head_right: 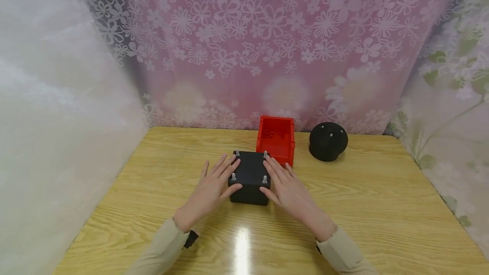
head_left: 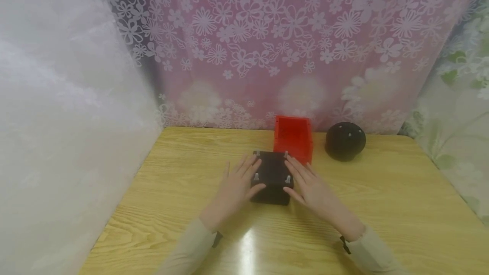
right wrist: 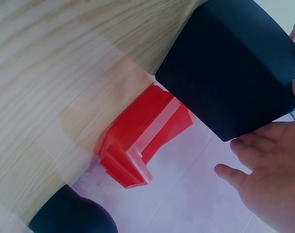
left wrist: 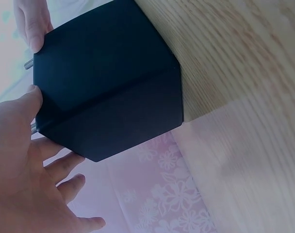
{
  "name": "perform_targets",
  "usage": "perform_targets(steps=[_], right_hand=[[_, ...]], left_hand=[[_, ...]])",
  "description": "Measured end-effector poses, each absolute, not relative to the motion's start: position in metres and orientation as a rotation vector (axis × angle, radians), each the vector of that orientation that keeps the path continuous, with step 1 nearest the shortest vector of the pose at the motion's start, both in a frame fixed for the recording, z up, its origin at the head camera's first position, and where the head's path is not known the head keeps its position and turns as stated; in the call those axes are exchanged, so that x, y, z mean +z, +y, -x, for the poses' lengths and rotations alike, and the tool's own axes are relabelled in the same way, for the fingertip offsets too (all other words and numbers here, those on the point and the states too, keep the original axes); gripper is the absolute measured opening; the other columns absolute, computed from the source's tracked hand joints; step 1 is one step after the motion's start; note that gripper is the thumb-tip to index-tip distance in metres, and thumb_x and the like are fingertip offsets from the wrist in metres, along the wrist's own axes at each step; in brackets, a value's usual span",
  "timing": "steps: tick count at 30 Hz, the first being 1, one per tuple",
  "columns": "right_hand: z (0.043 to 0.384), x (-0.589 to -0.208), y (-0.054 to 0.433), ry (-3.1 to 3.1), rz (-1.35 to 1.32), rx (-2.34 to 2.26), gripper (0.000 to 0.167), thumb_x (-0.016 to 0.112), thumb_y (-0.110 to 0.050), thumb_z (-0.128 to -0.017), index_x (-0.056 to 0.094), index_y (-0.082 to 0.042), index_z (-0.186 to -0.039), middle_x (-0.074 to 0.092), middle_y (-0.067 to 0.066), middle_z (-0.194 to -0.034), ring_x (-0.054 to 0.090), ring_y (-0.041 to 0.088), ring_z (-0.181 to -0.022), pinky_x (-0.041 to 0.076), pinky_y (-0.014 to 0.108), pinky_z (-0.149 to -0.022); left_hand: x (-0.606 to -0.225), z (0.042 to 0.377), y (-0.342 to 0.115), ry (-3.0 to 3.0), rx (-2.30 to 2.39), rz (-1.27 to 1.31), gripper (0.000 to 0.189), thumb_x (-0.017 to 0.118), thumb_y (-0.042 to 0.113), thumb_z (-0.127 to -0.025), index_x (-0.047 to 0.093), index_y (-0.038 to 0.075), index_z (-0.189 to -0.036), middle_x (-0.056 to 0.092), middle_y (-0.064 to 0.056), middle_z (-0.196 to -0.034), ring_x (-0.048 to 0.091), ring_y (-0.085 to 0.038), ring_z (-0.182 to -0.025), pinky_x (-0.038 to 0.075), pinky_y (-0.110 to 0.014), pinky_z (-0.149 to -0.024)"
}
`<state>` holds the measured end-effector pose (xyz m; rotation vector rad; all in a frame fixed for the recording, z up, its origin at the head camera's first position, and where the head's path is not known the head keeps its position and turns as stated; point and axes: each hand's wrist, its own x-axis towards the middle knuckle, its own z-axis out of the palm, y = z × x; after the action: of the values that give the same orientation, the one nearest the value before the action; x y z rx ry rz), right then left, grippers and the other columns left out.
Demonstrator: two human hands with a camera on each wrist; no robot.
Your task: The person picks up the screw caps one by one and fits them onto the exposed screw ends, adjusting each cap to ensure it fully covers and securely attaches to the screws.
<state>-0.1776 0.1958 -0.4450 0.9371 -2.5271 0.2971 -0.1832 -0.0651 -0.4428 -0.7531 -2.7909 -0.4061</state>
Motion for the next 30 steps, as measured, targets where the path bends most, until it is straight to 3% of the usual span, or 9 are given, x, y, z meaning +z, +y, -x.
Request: perform_targets(steps=[3, 14, 23, 30], right_hand=[[0.177, -0.445, 0.199, -2.518, -0.931, 0.289, 0.081, 0.073, -0.036, -0.090, 0.039, 0.003, -0.153, 0.038, 0.019, -0.160, 0.041, 0.037, -0.143, 0.036, 0.061, -0.113], [0.174, -0.443, 0.211, -2.540, -0.908, 0.296, 0.083, 0.077, -0.030, -0.086, 0.040, 0.003, -0.152, 0.038, 0.019, -0.159, 0.041, 0.036, -0.144, 0.036, 0.064, -0.111], [0.173, -0.444, 0.218, -2.526, -0.904, 0.307, 0.082, 0.076, -0.030, -0.087, 0.040, 0.003, -0.152, 0.039, 0.020, -0.158, 0.044, 0.039, -0.141, 0.016, 0.047, -0.125], [0.175, -0.445, 0.225, -2.521, -0.911, 0.327, 0.080, 0.076, -0.030, -0.088, 0.041, 0.004, -0.152, 0.040, 0.020, -0.158, 0.043, 0.038, -0.141, 0.021, 0.050, -0.123]], left_hand=[[-0.443, 0.184, -0.062, -2.795, -0.404, 0.767, 0.073, 0.050, 0.058, -0.100, 0.035, 0.017, -0.159, 0.024, -0.001, -0.167, 0.020, -0.025, -0.155, 0.010, -0.066, -0.119], [-0.445, 0.190, -0.055, -2.789, -0.385, 0.810, 0.073, 0.048, 0.060, -0.100, 0.033, 0.020, -0.160, 0.023, 0.001, -0.168, 0.015, -0.022, -0.156, 0.012, -0.066, -0.119], [-0.444, 0.192, -0.046, -2.806, -0.355, 0.820, 0.074, 0.045, 0.062, -0.101, 0.031, 0.021, -0.161, 0.022, 0.002, -0.168, 0.013, -0.022, -0.156, 0.010, -0.066, -0.120], [-0.441, 0.190, -0.039, -2.797, -0.335, 0.820, 0.072, 0.047, 0.061, -0.101, 0.034, 0.021, -0.160, 0.025, 0.001, -0.167, 0.017, -0.023, -0.156, 0.013, -0.065, -0.120]])
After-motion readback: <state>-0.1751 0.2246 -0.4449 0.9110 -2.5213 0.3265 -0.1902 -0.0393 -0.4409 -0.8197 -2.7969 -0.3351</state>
